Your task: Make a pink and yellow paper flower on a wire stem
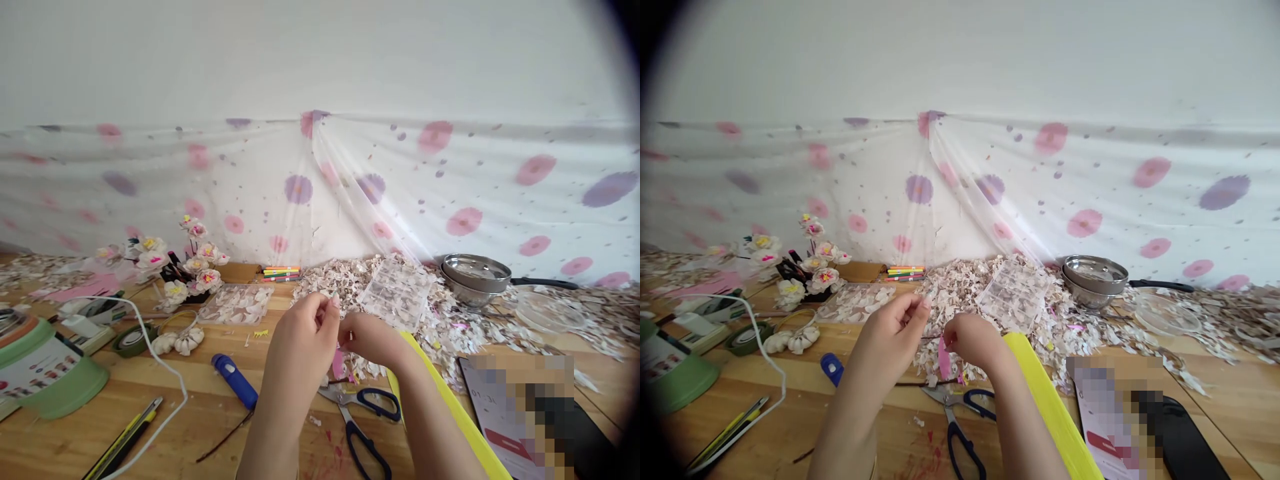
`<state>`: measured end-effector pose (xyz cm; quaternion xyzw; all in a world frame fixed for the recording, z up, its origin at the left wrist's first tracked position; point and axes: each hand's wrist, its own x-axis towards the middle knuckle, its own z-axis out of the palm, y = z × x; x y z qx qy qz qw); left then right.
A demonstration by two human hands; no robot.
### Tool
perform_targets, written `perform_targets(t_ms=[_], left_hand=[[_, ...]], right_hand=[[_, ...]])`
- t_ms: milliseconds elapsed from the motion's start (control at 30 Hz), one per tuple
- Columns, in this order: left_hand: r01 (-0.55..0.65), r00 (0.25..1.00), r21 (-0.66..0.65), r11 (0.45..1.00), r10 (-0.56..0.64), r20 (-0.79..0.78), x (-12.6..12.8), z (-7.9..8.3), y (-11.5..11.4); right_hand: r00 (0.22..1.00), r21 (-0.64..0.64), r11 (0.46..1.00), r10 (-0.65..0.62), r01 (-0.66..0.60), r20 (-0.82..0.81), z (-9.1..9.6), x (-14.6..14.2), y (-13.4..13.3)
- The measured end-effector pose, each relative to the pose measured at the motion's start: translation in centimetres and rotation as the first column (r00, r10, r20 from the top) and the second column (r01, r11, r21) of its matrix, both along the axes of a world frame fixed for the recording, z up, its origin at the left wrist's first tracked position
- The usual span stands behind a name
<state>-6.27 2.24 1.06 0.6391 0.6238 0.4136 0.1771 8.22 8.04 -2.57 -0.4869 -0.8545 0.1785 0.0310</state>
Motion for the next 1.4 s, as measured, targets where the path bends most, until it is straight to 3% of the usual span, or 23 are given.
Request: perform_targets(t_ms=[67, 133, 233, 367, 600, 700, 833, 1033, 1200, 1400], left_hand=[[-0.034, 0.999, 0.004, 0.999, 0.034, -0.003, -0.3, -0.3, 0.5], [-0.008, 1.000, 0.013, 1.000, 0.008, -0.004, -0.5, -0.4, 0.7], [0.149, 0.989, 0.003, 0.989, -0.149, 0.021, -0.5, -0.3, 0.6], [0.270, 0.961, 0.071, 0.960, -0.274, 0.049, 0.0, 0.1, 0.0], [0.303, 0.953, 0.204, 0.931, -0.300, -0.044, 0.2, -0.2, 0.2], [0.280, 0.955, 0.251, 0.927, -0.295, 0.026, 0.3, -0.5, 0.5], [0.198, 0.951, 0.218, 0.956, -0.241, 0.194, 0.3, -0.6, 0.5], [0.223, 0.920, 0.166, 0.961, -0.263, 0.289, 0.4, -0.7, 0.4], [0.246, 0.921, 0.192, 0.950, -0.291, 0.259, 0.7, -0.4, 0.2], [0.233, 0.922, 0.258, 0.938, -0.297, 0.247, 1.2, -0.2, -0.3]], right_hand=[[0.995, 0.058, 0.998, 0.001, 0.005, -0.102, 1.0, 0.8, -0.2], [0.951, 0.122, 0.991, -0.006, 0.046, -0.310, 1.9, 1.7, -1.0], [0.805, 0.166, 0.982, 0.023, 0.094, -0.593, 2.9, 2.7, -2.5], [0.695, 0.234, 0.963, 0.077, 0.134, -0.715, 3.3, 3.0, -3.6], [0.645, 0.274, 0.952, 0.126, 0.135, -0.754, 3.2, 2.9, -3.5], [0.612, 0.331, 0.929, 0.165, 0.167, -0.773, 3.3, 3.0, -3.4], [0.579, 0.385, 0.903, 0.214, 0.189, -0.787, 3.5, 3.1, -3.6], [0.647, 0.371, 0.916, 0.191, 0.154, -0.738, 3.4, 2.7, -3.9], [0.664, 0.331, 0.922, 0.122, 0.199, -0.737, 3.1, 2.5, -3.9], [0.688, 0.339, 0.926, 0.137, 0.168, -0.713, 3.4, 2.2, -4.3]])
